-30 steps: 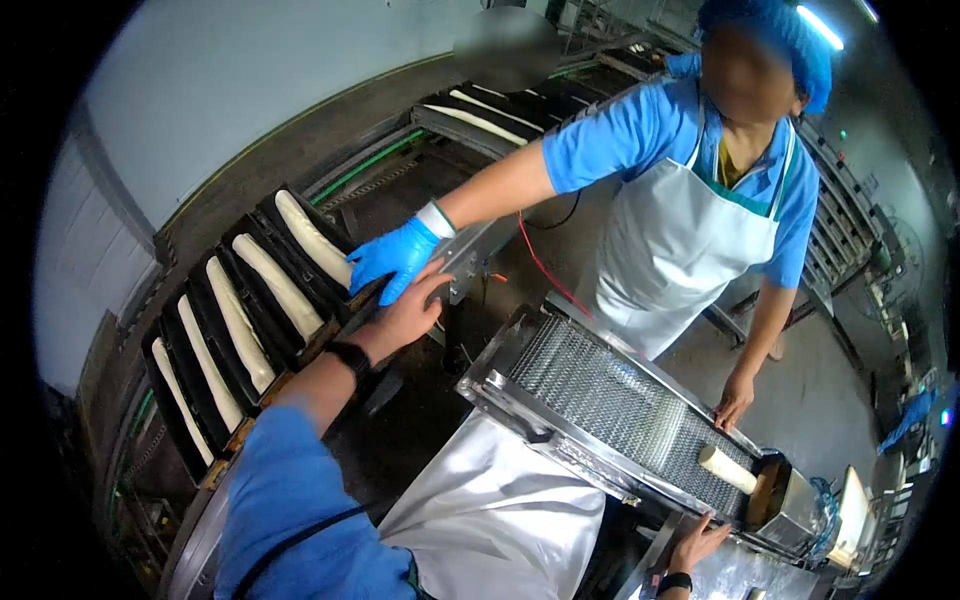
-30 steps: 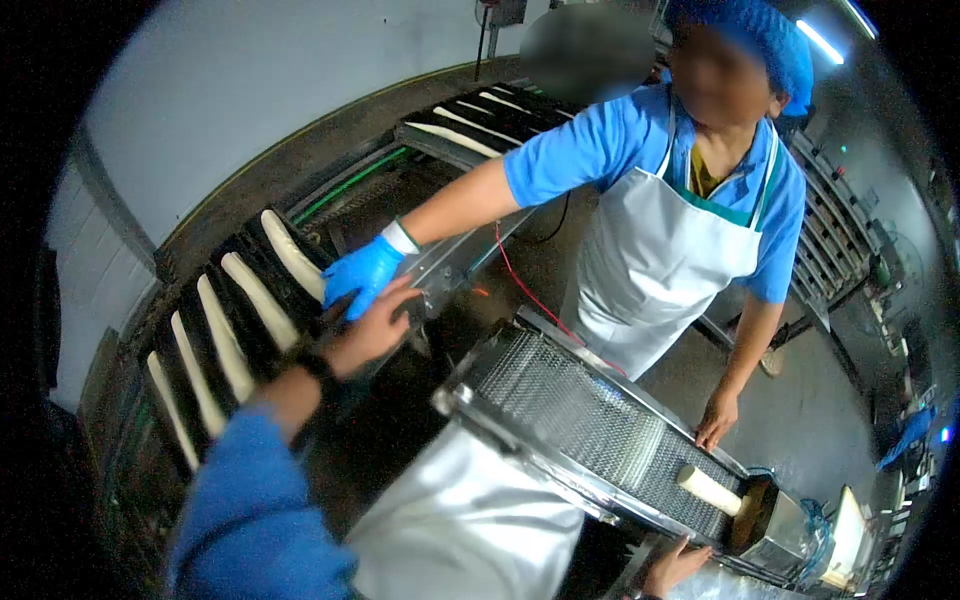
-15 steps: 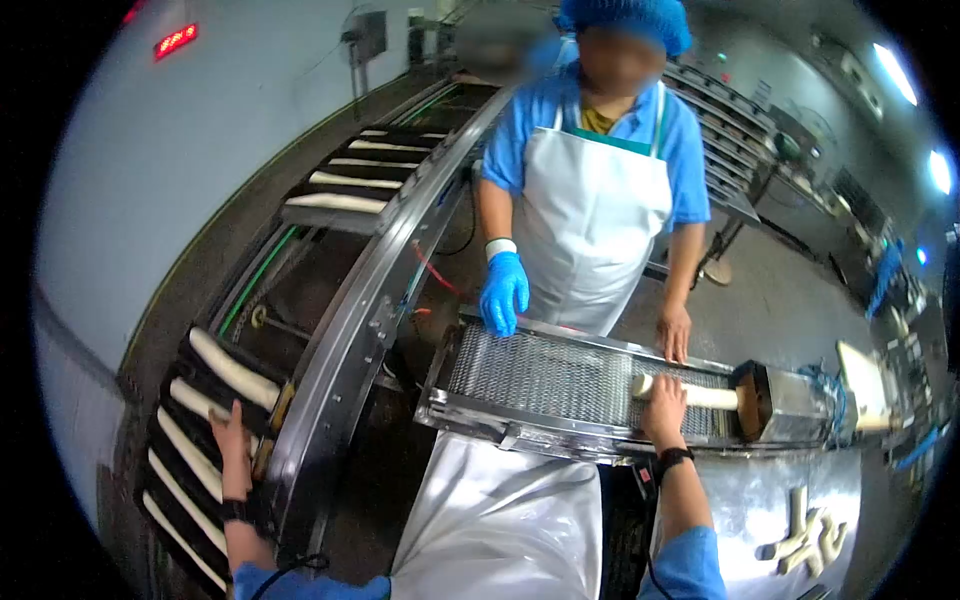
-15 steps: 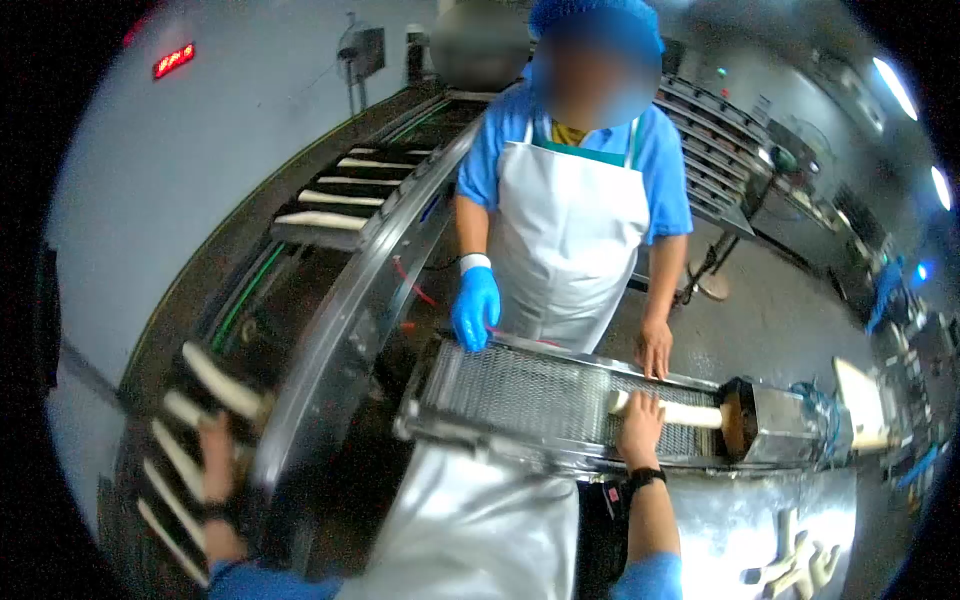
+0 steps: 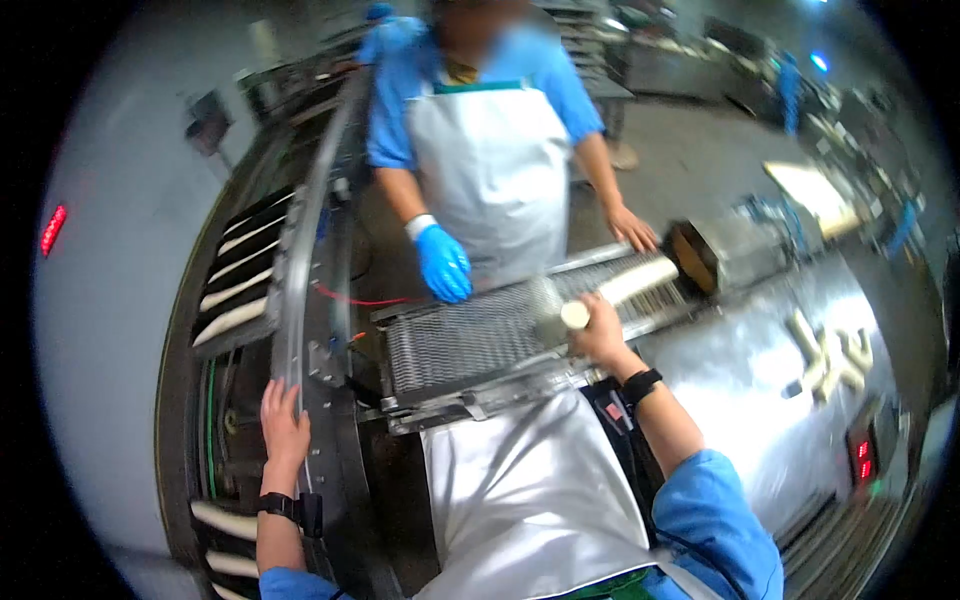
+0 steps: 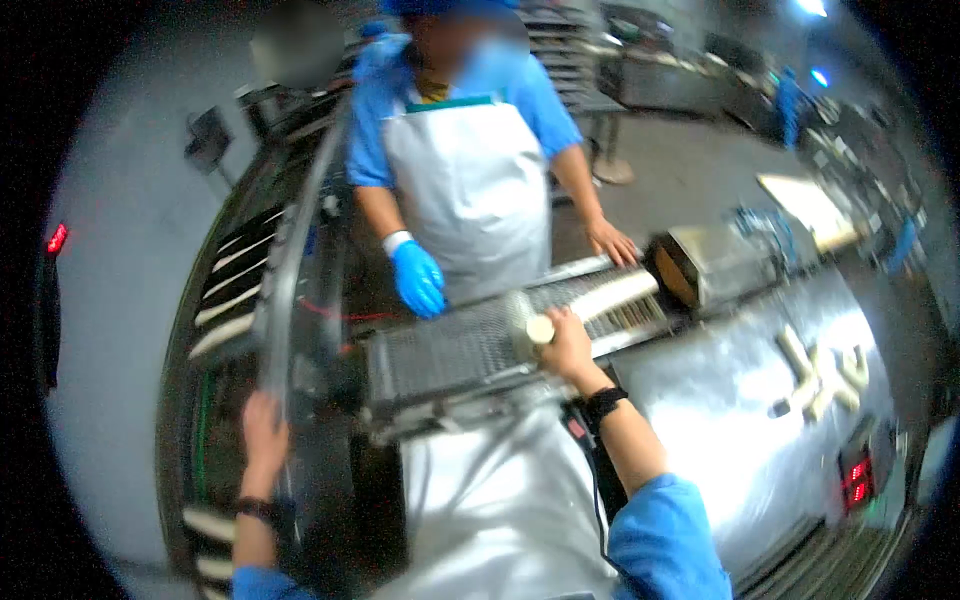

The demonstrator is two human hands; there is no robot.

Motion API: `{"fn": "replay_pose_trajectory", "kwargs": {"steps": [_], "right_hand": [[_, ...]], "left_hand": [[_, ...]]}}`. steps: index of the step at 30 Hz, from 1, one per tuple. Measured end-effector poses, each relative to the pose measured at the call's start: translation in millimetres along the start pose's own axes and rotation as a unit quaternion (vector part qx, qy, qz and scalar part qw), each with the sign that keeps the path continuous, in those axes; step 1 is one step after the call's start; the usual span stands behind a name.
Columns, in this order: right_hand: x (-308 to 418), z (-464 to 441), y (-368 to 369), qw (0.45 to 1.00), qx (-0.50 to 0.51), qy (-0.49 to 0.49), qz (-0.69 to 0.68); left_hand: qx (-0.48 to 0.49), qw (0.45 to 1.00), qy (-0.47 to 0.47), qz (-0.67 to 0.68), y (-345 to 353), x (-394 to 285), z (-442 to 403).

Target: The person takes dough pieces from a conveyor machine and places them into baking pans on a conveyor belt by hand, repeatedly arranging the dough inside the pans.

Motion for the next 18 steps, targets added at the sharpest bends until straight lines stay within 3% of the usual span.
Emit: {"fn": "replay_pose_trajectory", "kwargs": {"steps": [1, 2, 4, 6, 8, 11, 12, 14, 16, 18], "right_hand": [[-14.2, 11.0, -20.4, 0.99, 0.005, 0.085, -0.115], [-32.8, 25.5, -37.8, 0.931, 0.004, 0.182, -0.315], [-57.3, 67.3, -85.4, 0.847, -0.042, 0.25, -0.468], [-101.8, 117.7, -118.5, 0.784, -0.125, 0.326, -0.513], [-126.6, 167.9, -143.8, 0.756, -0.163, 0.41, -0.484], [-169.3, 217.7, -172.2, 0.851, -0.076, 0.483, -0.189], [-168.2, 223.1, -174.5, 0.847, -0.079, 0.492, -0.184], [-142.6, 208.5, -184.7, 0.918, -0.192, 0.32, 0.132], [-123.2, 183.9, -177.6, 0.941, -0.209, 0.216, 0.156], [-117.3, 153.9, -158.9, 0.944, -0.138, 0.272, 0.129]], "left_hand": [[0.051, 0.998, 0.021, 0.009, 7.2, -1.4, -14.0], [0.099, 0.994, 0.04, 0.014, 17.3, -3.2, -24.5], [0.13, 0.99, 0.046, 0.015, 45.1, 13.5, -31.8], [0.157, 0.986, 0.062, 0.014, 57.7, 19.7, -29.2], [0.153, 0.983, 0.064, -0.074, 63.9, 26.3, -23.7], [0.121, 0.989, 0.035, -0.072, 48.9, -6.5, -27.4], [0.128, 0.988, 0.044, -0.069, 58.9, 2.1, -27.4], [0.063, 0.997, 0.028, -0.018, 74.7, 33.4, -28.1], [0.065, 0.998, 0.021, -0.015, 76.4, 35.6, -29.6], [0.06, 0.998, 0.022, -0.027, 73.9, 37.1, -28.1]]}}
Point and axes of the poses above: each hand's wrist, its own z-axis away from the middle knuckle, its own y-axis out of the palm, x = y × z, the point moved 4 cm from there along -z, towards the middle knuckle, and after that the axes turned 10 degrees about y, right-handed, at the moved point
